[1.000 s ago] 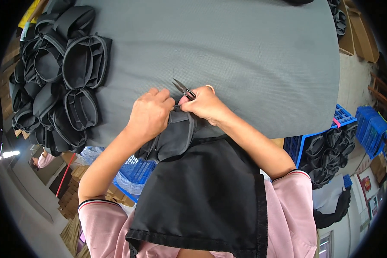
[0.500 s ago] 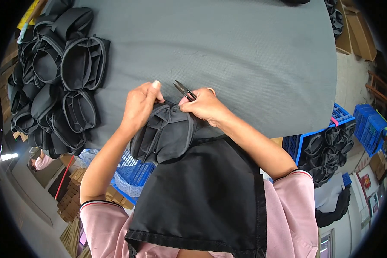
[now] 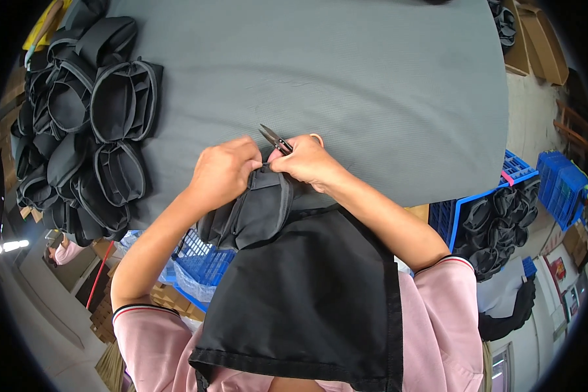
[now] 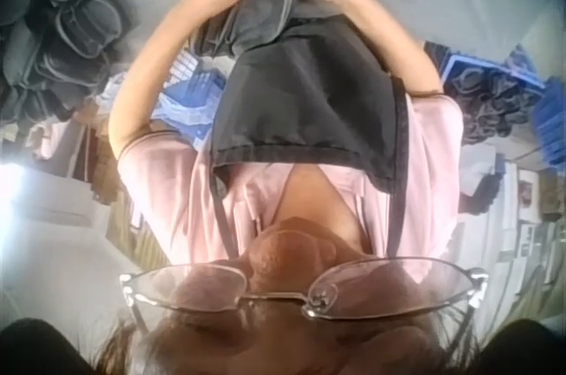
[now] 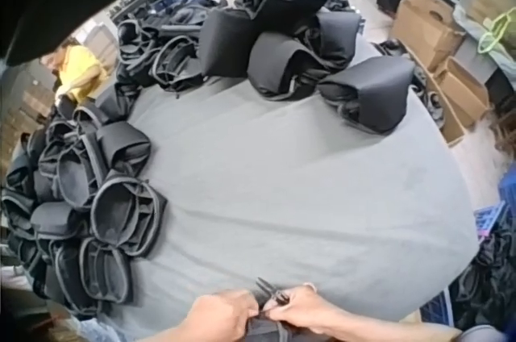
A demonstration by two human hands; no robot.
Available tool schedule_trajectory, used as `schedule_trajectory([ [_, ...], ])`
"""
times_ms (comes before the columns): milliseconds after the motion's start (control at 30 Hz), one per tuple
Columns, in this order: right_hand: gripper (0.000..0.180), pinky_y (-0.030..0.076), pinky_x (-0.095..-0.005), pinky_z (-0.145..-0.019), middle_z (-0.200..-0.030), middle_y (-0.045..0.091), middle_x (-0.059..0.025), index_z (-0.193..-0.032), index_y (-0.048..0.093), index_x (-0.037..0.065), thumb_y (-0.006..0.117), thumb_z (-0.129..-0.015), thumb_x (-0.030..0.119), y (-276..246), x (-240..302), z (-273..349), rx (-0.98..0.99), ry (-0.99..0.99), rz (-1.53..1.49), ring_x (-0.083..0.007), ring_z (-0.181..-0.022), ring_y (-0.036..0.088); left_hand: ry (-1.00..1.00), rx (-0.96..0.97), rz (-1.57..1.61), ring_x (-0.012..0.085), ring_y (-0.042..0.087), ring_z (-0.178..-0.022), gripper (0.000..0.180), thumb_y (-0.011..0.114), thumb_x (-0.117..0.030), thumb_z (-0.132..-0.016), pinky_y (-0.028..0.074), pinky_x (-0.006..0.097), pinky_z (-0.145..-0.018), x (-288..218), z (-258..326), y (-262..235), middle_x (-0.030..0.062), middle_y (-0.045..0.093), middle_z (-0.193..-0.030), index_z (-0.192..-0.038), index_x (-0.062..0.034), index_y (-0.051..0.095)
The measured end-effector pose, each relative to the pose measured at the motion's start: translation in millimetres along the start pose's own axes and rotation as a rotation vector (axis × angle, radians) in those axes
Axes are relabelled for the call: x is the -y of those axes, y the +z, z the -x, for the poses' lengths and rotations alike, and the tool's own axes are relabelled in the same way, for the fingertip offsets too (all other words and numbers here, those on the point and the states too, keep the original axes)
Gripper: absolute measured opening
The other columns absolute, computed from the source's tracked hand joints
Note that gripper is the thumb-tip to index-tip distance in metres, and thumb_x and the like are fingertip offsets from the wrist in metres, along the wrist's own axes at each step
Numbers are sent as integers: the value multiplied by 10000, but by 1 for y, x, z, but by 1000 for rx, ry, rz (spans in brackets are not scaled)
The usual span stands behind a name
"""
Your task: Trimming excess threads from black fabric pouches using small snips and inspecting the finished pieces.
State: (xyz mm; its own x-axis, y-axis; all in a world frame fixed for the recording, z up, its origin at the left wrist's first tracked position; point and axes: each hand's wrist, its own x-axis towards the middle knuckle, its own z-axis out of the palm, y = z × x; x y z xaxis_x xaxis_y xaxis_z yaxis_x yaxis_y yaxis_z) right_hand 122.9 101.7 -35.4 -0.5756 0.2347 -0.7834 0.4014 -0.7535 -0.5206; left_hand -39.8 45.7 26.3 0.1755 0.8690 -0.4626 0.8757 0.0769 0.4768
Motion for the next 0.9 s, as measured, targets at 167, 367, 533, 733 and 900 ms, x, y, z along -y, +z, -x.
schedule_trajectory([
  [167,117,248,-214,-356,-525,482,28,-776,626,-14,663,-682,45,0,-2,0,-13,29,-1,-25,-406,364,-437,-107,669,167,611,-712,142,570,-94,-861,474,298,-683,17,-13,0,84,625,-783,-786,18,617],
  [367,84,248,-209,-364,-534,481,32,-761,624,-7,647,-692,35,2,0,2,-25,41,-19,-27,-411,362,-420,28,362,201,618,-749,138,533,-64,-874,482,301,-720,16,-12,-5,129,627,-895,-978,-1,597],
  [533,112,312,-211,-433,-559,496,32,-771,604,-2,658,-704,70,4,-3,12,-50,-95,15,-40,-460,403,-316,-599,475,279,553,-1034,328,552,-32,-829,448,375,-844,5,-5,-11,199,479,-1230,-1155,-34,515],
  [733,199,417,-240,-583,-639,559,-8,-836,582,-2,664,-703,122,9,-14,18,-122,-239,152,-83,-621,517,100,-426,-115,268,534,-811,309,726,-260,-703,382,361,-688,-41,67,15,89,570,-890,-926,-92,594],
  [900,236,462,-398,-691,-744,637,-127,-872,579,2,619,-679,131,11,-9,10,-198,-283,701,-275,-731,618,21,-301,-18,242,565,-758,407,693,-307,-731,419,347,-680,-67,77,53,98,604,-866,-988,-10,589],
])
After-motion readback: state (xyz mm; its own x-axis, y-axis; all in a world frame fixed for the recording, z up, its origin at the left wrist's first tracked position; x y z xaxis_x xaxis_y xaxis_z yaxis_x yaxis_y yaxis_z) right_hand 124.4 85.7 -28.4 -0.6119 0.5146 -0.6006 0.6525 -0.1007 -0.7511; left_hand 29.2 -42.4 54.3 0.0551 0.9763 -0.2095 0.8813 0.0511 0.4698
